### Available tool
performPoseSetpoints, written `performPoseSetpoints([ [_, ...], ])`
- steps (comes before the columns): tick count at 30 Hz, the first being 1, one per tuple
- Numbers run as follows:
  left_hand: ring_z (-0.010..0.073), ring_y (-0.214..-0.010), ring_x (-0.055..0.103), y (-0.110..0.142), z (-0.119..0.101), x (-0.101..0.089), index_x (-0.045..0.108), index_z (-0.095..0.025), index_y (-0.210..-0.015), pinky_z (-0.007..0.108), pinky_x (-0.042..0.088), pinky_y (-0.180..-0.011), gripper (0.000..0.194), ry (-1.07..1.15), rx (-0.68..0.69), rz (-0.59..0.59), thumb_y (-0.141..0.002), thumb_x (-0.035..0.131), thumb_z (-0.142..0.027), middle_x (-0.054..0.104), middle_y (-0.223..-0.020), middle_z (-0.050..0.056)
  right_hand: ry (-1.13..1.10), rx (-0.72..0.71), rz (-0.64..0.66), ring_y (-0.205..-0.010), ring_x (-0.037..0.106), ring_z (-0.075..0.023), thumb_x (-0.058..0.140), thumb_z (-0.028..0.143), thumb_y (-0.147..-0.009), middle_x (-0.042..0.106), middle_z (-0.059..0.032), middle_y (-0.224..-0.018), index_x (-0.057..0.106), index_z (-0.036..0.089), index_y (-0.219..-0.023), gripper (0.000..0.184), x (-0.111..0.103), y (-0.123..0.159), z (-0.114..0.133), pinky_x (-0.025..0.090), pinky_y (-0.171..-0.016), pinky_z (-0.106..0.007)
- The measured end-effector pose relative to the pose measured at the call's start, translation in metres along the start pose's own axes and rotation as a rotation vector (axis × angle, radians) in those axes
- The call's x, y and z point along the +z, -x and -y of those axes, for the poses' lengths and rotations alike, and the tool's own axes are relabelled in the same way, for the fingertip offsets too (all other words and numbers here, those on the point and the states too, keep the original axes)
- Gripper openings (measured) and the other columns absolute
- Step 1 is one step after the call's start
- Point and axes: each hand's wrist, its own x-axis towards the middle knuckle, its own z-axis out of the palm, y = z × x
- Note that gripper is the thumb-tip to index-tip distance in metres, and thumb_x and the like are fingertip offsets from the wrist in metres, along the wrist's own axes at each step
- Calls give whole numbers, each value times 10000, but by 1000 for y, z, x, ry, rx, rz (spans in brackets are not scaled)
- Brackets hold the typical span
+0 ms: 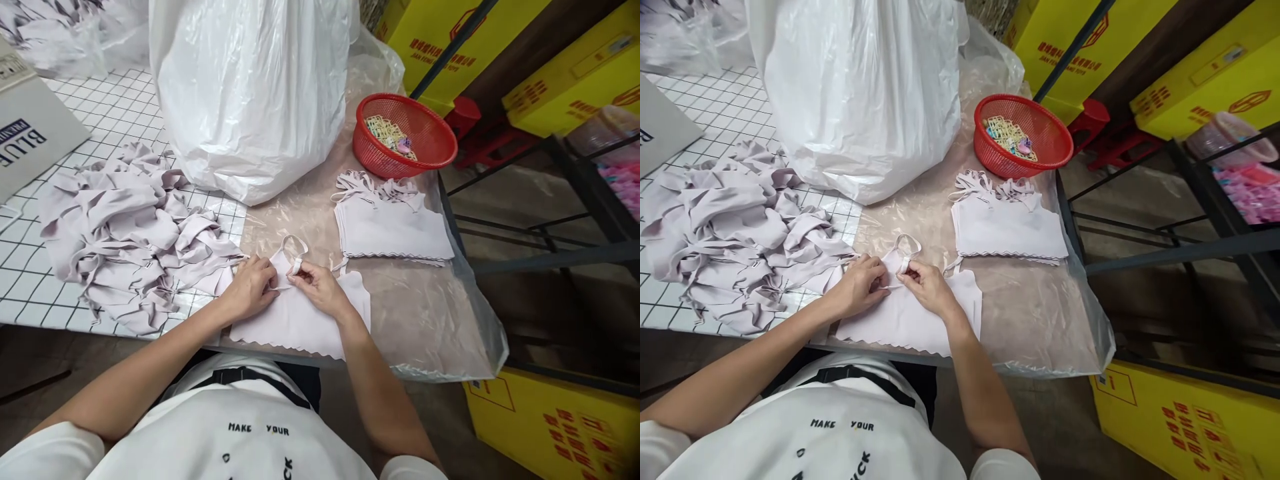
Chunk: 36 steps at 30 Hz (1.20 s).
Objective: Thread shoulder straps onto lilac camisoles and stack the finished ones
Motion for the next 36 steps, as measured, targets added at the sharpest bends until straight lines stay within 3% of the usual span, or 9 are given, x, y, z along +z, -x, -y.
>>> performPoseSetpoints([
  [2, 228, -838, 526, 1, 3, 2, 614, -183, -798, 374, 369, -768, 6, 79, 1, -8, -798, 609, -181, 636, -818, 46, 90, -39, -12, -687, 504, -132, 596, 332, -891, 569, -2, -746, 622, 175, -777, 196, -3, 2, 1, 388, -634, -254],
  [6, 228, -829, 537, 3, 6, 6, 683, -193, -897, 382, 358, -791, 107, 168, -9, -31, -813, 624, -224, 663, -788, 35, 179, -115, -2, -692, 494, -140, 581, 281, -911, 541, -2, -733, 609, 190, -759, 180, -3, 5, 0, 371, -634, -262],
  [13, 232, -836, 531, 3, 6, 9, 735, -210, -816, 401, 340, -810, 121, 178, -8, -22, -852, 628, -252, 682, -785, 52, 199, -165, 50, -671, 479, -132, 559, 218, -914, 500, 10, -707, 558, 195, -710, 206, -2, 6, 0, 372, -633, -255],
  [21, 233, -850, 537, 2, 7, 8, 719, -192, -790, 390, 355, -799, 105, 182, -8, -8, -834, 631, -230, 679, -786, 50, 231, -196, 91, -696, 496, -144, 540, 244, -938, 521, -1, -714, 588, 196, -757, 193, -3, 8, -1, 377, -645, -265],
  [29, 244, -872, 544, 2, 8, 9, 705, -188, -782, 389, 349, -766, 120, 181, 1, 20, -826, 601, -230, 687, -793, 59, 289, -278, 60, -673, 481, -150, 523, 238, -938, 503, -5, -699, 510, 211, -687, 253, 2, 5, -6, 377, -641, -278],
  [36, 233, -818, 541, -2, 9, 8, 620, -188, -690, 360, 361, -717, 133, 160, 8, 13, -814, 600, -231, 640, -727, 54, 207, -260, 21, -738, 565, -172, 536, 282, -946, 596, -34, -763, 622, 208, -796, 188, 15, 0, -9, 441, -690, -299],
])
